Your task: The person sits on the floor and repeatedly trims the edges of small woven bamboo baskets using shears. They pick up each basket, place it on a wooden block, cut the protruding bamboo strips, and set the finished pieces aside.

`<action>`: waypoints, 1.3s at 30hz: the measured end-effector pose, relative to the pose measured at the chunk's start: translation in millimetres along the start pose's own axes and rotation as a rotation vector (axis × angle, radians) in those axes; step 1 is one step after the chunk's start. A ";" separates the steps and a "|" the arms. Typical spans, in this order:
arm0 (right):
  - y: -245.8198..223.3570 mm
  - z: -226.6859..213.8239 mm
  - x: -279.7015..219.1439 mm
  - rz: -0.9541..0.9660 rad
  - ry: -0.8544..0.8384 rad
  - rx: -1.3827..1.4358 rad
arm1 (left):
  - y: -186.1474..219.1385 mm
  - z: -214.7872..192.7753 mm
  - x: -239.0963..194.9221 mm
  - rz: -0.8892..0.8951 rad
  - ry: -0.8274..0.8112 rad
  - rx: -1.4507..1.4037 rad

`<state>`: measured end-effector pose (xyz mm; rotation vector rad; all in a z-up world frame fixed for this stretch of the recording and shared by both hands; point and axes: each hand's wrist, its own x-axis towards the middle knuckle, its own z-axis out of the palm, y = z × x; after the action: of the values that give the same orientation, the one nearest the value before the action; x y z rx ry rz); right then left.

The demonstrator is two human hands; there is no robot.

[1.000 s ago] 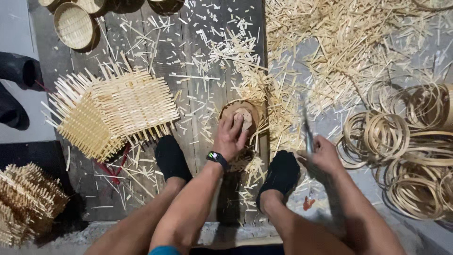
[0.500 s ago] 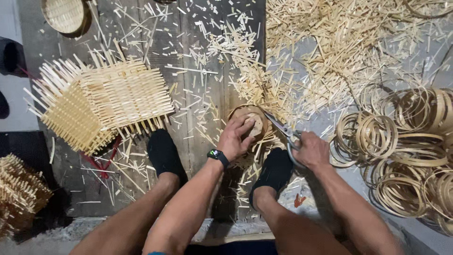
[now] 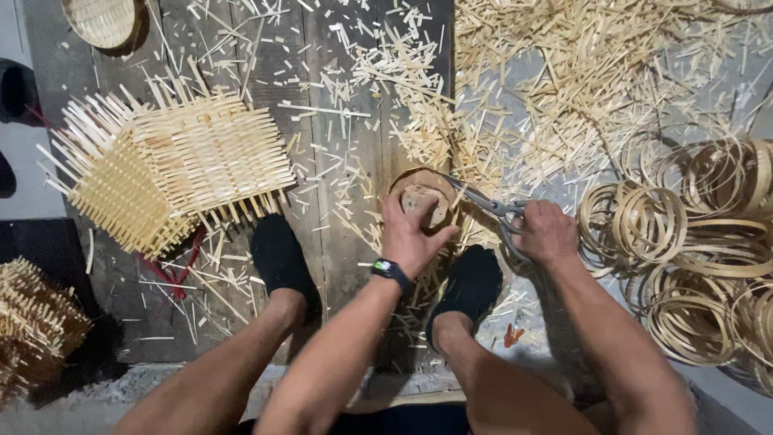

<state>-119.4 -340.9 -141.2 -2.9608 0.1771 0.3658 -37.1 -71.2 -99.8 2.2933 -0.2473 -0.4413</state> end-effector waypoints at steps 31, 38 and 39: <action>-18.3 12.3 27.8 -0.074 0.046 -0.119 | -25.8 3.8 13.0 0.399 -0.085 0.141; -1.6 1.7 20.3 0.008 -0.130 -0.077 | -24.7 3.7 7.0 0.228 0.122 0.007; -3.0 0.6 19.8 -0.005 -0.073 -0.045 | -24.4 5.5 7.6 0.245 0.117 0.006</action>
<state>-100.1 -339.8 -146.3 -2.9856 0.1544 0.4826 -31.2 -60.5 -123.0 2.2488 -0.4648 -0.1813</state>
